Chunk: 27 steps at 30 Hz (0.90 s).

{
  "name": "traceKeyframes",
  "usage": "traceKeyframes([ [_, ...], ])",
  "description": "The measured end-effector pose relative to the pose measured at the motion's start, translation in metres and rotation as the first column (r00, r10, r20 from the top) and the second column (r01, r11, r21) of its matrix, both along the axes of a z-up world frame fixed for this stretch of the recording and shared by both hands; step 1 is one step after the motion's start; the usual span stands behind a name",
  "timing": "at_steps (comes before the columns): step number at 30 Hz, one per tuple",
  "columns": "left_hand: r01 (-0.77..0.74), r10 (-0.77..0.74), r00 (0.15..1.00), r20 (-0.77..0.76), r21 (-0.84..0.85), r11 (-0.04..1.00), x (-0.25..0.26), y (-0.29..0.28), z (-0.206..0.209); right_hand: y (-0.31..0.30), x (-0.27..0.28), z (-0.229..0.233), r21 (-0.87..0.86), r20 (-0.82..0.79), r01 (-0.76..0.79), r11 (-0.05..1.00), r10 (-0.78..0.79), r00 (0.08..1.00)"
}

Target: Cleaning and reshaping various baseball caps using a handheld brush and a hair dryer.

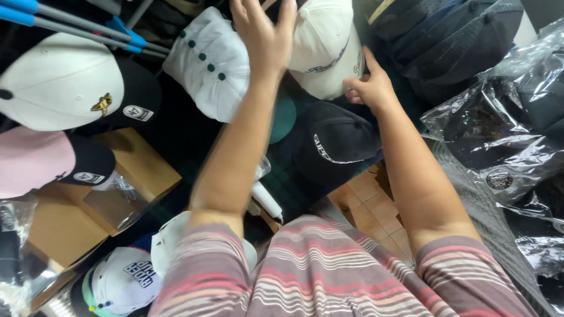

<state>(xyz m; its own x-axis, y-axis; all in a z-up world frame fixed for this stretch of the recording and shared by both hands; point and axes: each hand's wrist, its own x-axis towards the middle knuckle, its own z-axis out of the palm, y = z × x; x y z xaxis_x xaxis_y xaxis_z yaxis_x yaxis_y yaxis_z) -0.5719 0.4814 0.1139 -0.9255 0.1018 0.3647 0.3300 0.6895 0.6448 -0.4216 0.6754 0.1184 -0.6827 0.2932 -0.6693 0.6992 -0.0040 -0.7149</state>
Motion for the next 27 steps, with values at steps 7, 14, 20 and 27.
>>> traceKeyframes([
  [7, -0.370, 0.010, 0.724, 0.690, 0.376, 0.850, 0.137, 0.007, -0.037, 0.004, 0.022, -0.028, -0.130, 0.111, -0.025, 0.991, 0.039, 0.993],
  [14, -0.257, -0.005, 0.890, 0.457, 0.510, 0.821, 0.111, 0.018, -0.073, 0.001, -0.004, -0.031, 0.013, -0.053, -0.038, 0.999, 0.038, 0.998],
  [20, -0.235, -0.032, 0.861, 0.508, 0.452, 0.861, 0.109, 0.013, -0.081, 0.001, -0.007, -0.064, -0.110, -0.079, 0.046, 0.993, -0.055, 0.995],
  [27, -0.276, -0.096, 0.649, 0.755, 0.351, 0.895, 0.191, -0.010, -0.019, 0.032, 0.049, 0.010, 0.126, -0.027, -0.233, 0.964, 0.238, 0.971],
])
